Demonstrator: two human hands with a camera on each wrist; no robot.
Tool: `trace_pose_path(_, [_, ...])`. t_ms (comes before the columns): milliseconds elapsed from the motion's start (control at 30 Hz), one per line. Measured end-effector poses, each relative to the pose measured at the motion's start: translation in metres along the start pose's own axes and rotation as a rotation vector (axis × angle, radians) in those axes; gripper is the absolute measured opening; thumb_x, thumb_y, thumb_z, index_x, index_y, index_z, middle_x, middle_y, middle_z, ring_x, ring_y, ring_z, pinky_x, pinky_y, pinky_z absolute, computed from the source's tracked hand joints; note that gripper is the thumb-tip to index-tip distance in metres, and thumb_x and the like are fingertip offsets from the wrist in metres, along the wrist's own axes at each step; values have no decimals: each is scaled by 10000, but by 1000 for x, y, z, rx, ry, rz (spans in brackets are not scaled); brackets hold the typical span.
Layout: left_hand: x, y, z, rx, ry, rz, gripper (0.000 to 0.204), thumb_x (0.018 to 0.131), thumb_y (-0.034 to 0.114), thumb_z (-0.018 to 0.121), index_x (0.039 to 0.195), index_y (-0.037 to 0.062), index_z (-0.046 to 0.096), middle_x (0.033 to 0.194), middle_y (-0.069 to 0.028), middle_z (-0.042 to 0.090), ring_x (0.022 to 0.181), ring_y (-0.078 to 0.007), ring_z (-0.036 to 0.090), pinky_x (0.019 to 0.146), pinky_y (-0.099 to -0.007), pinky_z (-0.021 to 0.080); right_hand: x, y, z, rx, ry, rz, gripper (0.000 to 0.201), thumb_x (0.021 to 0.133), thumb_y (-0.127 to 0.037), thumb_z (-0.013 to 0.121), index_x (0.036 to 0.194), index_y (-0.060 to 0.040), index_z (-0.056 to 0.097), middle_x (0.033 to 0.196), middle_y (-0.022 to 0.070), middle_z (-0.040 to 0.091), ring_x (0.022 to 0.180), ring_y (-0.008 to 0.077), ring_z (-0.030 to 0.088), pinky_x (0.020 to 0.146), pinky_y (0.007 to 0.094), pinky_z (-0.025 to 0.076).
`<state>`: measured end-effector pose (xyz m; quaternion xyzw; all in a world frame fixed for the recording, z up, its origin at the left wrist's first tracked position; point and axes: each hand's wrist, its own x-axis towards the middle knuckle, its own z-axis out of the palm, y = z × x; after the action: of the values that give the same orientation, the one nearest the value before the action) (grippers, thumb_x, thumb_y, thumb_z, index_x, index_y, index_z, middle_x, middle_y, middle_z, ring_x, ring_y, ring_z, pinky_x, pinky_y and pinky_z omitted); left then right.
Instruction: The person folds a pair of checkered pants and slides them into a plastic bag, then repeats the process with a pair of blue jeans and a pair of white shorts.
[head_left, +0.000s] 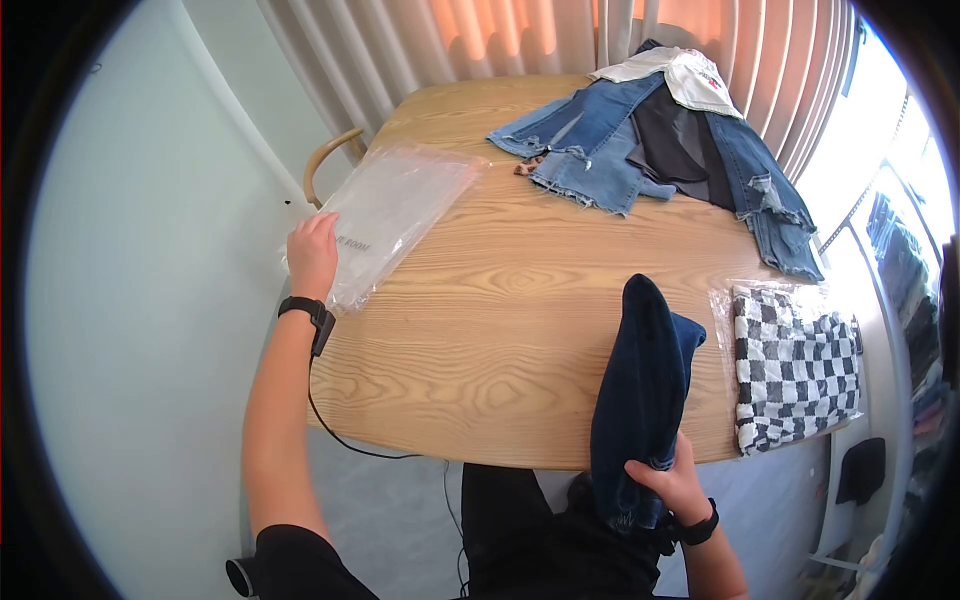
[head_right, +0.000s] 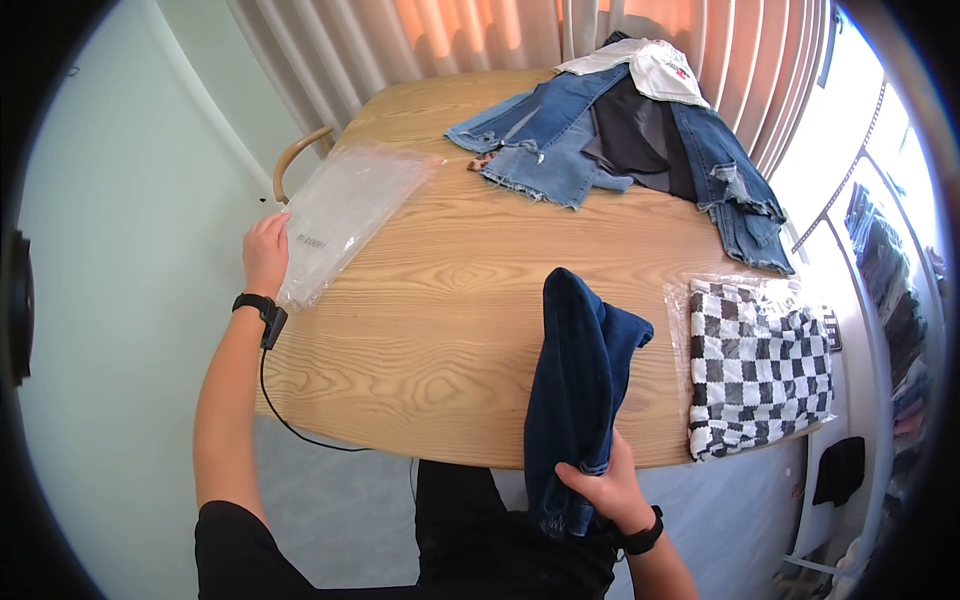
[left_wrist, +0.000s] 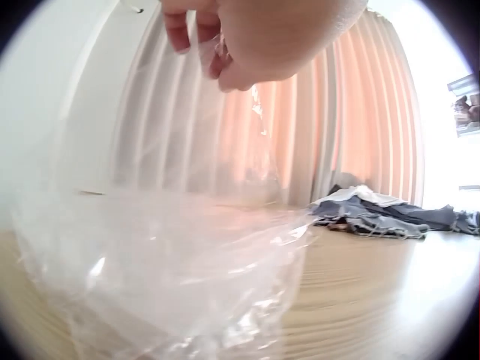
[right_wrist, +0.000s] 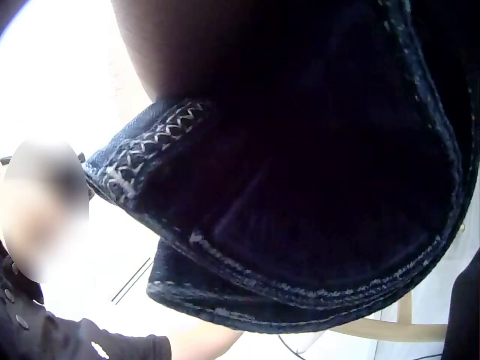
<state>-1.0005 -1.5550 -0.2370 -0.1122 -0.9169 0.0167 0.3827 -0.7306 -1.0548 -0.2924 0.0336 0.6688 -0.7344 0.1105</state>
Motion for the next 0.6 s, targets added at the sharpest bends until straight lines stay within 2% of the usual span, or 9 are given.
trace_pose_path(33, [6, 14, -15, -1, -1, 7, 232, 844, 19, 580, 1057, 64, 661, 1077, -71, 659, 966, -270, 595, 819, -402, 450, -1, 3, 0, 4, 3, -19, 576, 725, -77, 765, 1228, 33, 505, 1126, 97, 624, 1038, 172, 581, 932, 329, 450])
trace_pose_path(100, [10, 52, -45, -79, 117, 244, 256, 807, -37, 569, 1016, 77, 663, 1038, -46, 658, 931, -248, 590, 805, -381, 437, -5, 6, 0, 14, 16, -39, 579, 727, -76, 764, 1231, 33, 503, 1127, 97, 624, 1039, 172, 581, 935, 329, 449])
trace_pose_path(167, [-1, 85, -66, -166, 109, 444, 248, 784, -9, 594, 1001, 92, 662, 999, -41, 654, 915, -226, 590, 809, -375, 437, -9, 7, 1, 46, 63, -108, 564, 737, -64, 757, 1232, 30, 503, 1126, 96, 625, 1035, 171, 586, 930, 327, 455])
trace_pose_path(233, [-18, 128, -106, -309, -76, 693, 242, 777, 27, 622, 1003, 106, 659, 997, -38, 655, 952, -204, 597, 855, -367, 446, -11, 13, -8, 96, 74, -93, 554, 743, -59, 752, 1230, 29, 503, 1127, 96, 625, 1031, 168, 588, 924, 325, 459])
trace_pose_path(300, [-41, 164, -127, -313, -99, 841, 157, 774, 25, 628, 898, 110, 673, 1035, -14, 667, 973, -206, 607, 875, -379, 460, -15, 16, -14, 160, 116, -90, 513, 752, -42, 743, 1207, 28, 518, 1101, 90, 634, 998, 164, 603, 888, 317, 480])
trace_pose_path(467, [-64, 152, -129, -417, -328, 796, 126, 723, 32, 652, 809, 122, 672, 1049, -16, 685, 1056, -218, 601, 934, -402, 442, -44, 13, -27, 117, 281, -184, 427, 752, -42, 736, 1139, 39, 574, 1028, 84, 663, 932, 174, 633, 838, 305, 501])
trace_pose_path(533, [-75, 120, -108, -423, -564, 667, 153, 676, -19, 621, 769, 100, 642, 993, -45, 690, 1019, -238, 597, 895, -415, 439, -59, 12, -34, 46, 329, -266, 403, 748, -49, 730, 1115, 51, 597, 1021, 106, 674, 926, 180, 644, 830, 304, 503])
trace_pose_path(567, [-76, 114, -102, -427, -566, 672, 153, 676, -19, 621, 769, 100, 642, 993, -45, 690, 1019, -238, 597, 895, -415, 439, -64, 15, -38, 12, 355, -285, 393, 743, -52, 726, 1102, 62, 613, 1016, 122, 684, 924, 184, 652, 826, 307, 506])
trace_pose_path(600, [-77, 109, -97, -384, -622, 520, 149, 659, -38, 594, 746, 80, 621, 944, -60, 682, 989, -254, 588, 859, -413, 437, -68, 18, -41, 12, 360, -286, 393, 743, -52, 726, 1102, 62, 613, 1016, 122, 684, 924, 184, 652, 826, 307, 506])
